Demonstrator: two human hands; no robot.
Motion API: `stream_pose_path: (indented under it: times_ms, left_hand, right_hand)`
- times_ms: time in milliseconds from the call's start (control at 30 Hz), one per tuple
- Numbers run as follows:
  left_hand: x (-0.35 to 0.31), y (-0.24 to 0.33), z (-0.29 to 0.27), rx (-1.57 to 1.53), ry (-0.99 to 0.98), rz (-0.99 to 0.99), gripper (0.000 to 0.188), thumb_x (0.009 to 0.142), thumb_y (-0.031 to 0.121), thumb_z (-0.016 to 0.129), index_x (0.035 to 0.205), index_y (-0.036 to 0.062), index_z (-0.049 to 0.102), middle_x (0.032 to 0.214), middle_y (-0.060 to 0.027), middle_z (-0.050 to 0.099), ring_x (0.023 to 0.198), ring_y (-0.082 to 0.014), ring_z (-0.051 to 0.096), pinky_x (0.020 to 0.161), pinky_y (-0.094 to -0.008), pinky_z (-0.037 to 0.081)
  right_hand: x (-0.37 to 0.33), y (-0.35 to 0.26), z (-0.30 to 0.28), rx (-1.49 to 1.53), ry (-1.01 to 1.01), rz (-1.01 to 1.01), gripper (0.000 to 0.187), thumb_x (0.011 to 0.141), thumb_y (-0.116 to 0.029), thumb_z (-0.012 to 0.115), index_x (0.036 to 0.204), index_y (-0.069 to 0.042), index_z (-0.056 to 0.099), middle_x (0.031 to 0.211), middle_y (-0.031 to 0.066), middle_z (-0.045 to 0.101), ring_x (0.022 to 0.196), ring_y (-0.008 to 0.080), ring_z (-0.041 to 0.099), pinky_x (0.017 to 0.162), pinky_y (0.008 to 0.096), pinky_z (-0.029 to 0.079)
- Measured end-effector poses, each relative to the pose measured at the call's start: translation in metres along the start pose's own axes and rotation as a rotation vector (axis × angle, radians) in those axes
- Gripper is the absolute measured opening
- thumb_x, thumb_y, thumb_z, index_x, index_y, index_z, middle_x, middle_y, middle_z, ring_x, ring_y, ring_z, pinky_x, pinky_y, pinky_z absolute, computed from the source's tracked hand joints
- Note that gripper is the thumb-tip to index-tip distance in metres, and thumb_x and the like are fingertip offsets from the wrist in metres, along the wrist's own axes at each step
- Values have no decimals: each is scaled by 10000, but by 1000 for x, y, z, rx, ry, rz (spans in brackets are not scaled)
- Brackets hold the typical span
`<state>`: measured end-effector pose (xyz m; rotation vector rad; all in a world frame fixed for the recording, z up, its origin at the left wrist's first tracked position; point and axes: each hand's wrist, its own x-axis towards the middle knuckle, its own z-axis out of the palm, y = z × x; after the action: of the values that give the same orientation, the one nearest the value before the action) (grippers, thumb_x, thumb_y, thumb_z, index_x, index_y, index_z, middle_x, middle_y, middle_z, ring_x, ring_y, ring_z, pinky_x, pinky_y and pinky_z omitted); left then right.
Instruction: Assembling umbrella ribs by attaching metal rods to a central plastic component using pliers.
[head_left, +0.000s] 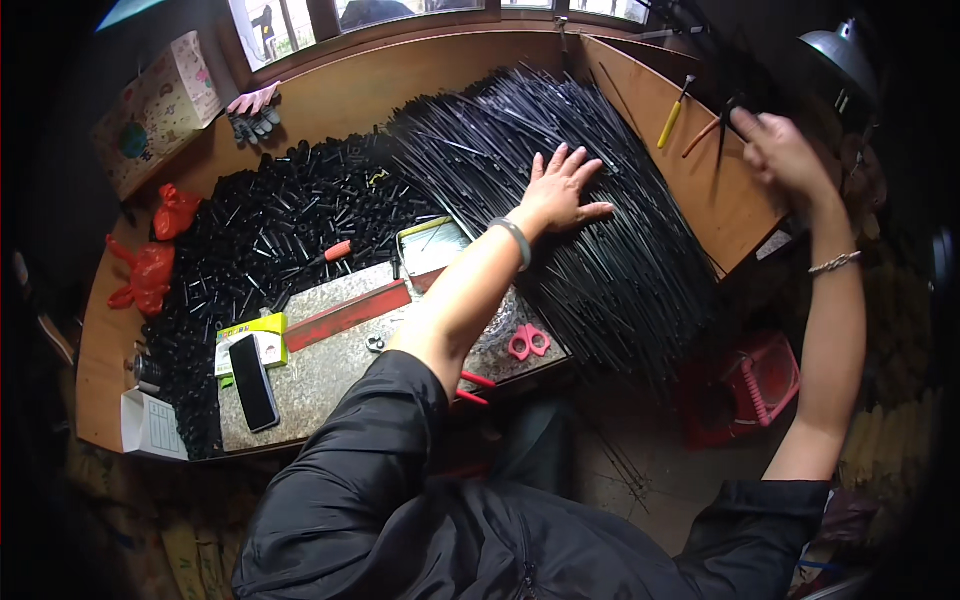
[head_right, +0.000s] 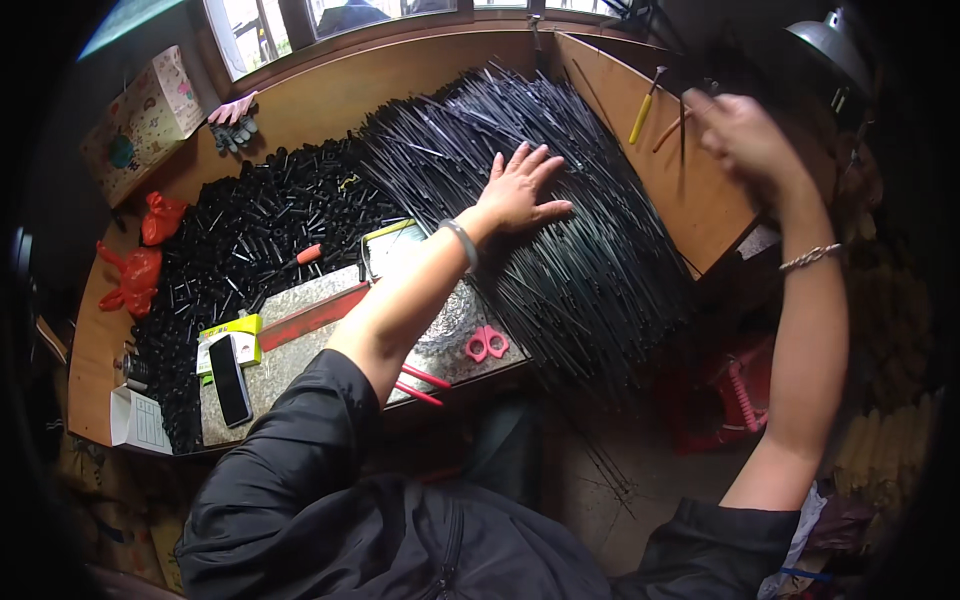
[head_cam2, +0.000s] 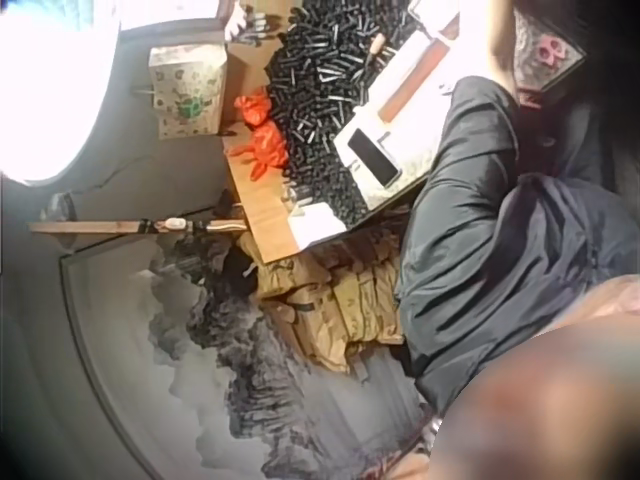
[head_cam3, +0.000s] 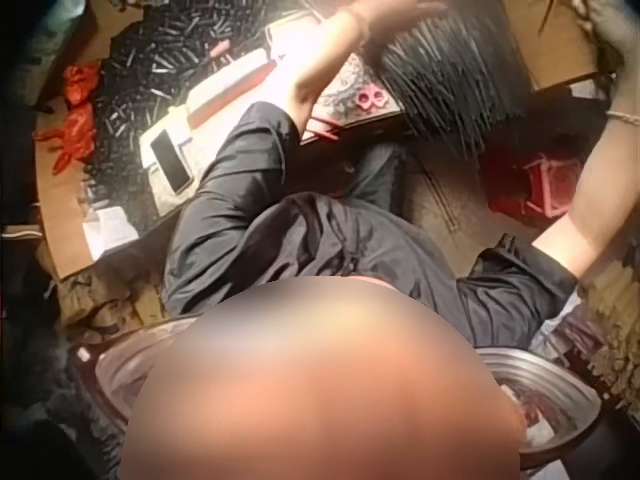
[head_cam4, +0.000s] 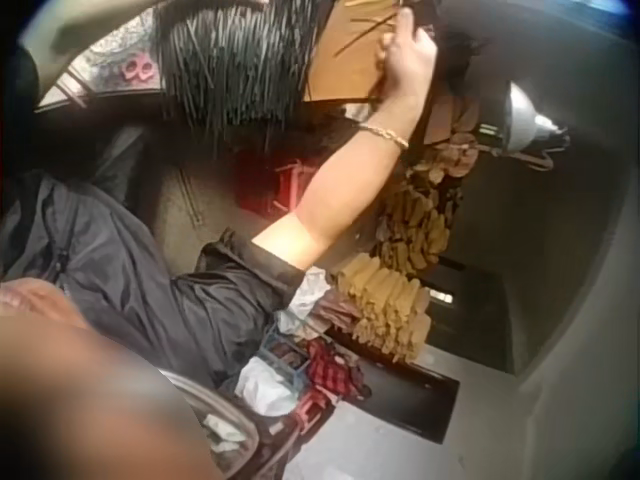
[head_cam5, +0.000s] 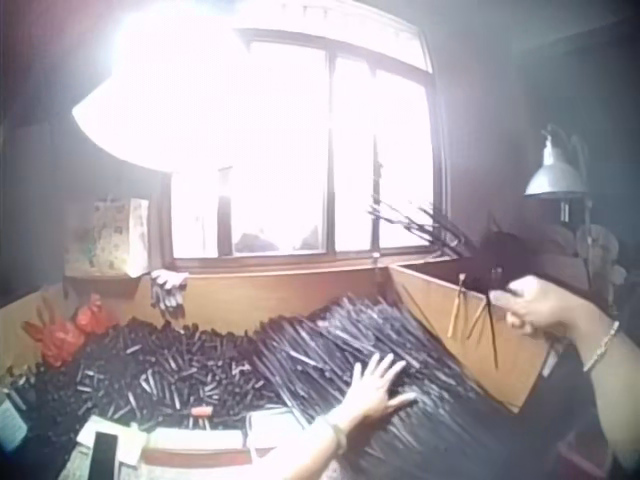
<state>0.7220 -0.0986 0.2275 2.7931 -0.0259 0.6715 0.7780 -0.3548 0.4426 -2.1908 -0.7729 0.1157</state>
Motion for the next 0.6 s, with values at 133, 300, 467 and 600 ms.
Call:
stream_pose_path:
  times_ms: [133,300,467,600]
  left_hand:
    - [-17,-20,-27,-264,301,34,387,793,260,656,1145,118,581,1259,-107,510,1257,-269,385,1039,-391,316]
    - [-80,-63,-92,-785,746,-272,155,836,69,573,962,17,645,865,-40,650,794,-98,593,761,-241,475]
    - [-150,-8,-198,-382,588,-59,1173,541,451,831,1385,-21,167,1396,-229,244,1296,-318,272,1065,-394,243]
    - [-187,18,-247,-475,488,-59,1133,536,434,841,1341,-71,224,1343,-244,314,1278,-308,308,1060,-377,261]
  right_hand:
    - [-57,-13,57,546,-250,-72,242,908,-339,520,814,-135,430,545,-69,344,354,24,287,307,169,251]
    - [-95,-26,93,810,-399,-109,201,933,-222,491,1023,-42,495,561,-34,396,370,30,350,324,184,341]
    - [-124,-70,115,694,-534,-293,242,940,-204,479,1072,-3,507,571,-22,432,383,26,376,334,175,333]
    - [-140,-114,146,500,-660,-318,217,922,-119,494,1081,29,507,656,-17,525,423,3,401,380,162,321]
